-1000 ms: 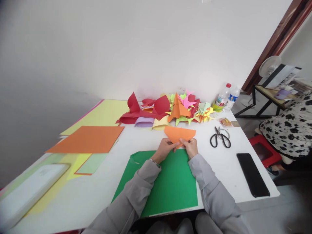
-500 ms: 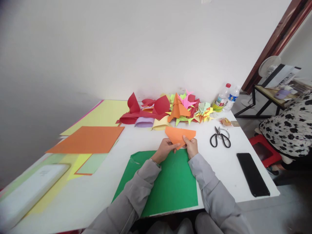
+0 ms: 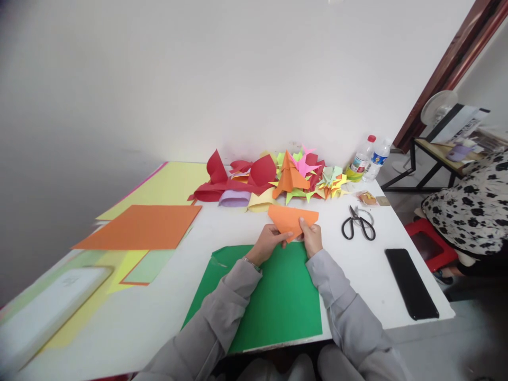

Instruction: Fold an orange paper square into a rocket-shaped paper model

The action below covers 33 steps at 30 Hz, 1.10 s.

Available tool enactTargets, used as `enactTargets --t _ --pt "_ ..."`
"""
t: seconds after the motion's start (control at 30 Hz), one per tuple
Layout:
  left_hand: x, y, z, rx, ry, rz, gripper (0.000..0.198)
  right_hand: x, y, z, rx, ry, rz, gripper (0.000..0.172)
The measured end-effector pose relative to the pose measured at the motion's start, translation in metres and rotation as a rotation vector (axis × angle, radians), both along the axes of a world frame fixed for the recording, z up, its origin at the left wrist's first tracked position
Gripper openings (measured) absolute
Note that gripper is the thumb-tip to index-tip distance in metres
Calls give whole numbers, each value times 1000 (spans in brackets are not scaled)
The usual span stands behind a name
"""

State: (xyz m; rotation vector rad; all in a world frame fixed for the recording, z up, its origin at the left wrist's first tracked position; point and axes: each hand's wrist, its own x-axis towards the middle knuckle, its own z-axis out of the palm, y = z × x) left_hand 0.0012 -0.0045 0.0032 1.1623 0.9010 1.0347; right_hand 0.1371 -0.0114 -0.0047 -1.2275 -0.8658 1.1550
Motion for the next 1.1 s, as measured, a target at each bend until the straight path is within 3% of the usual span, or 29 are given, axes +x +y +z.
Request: enactTargets --t 0.7,1.1 --pt "-1 1 3 -76 -61 39 29 4 3 9 41 -3 -73 51" --pt "-4 3 1 -100 -96 46 26 7 5 5 77 46 -142 47"
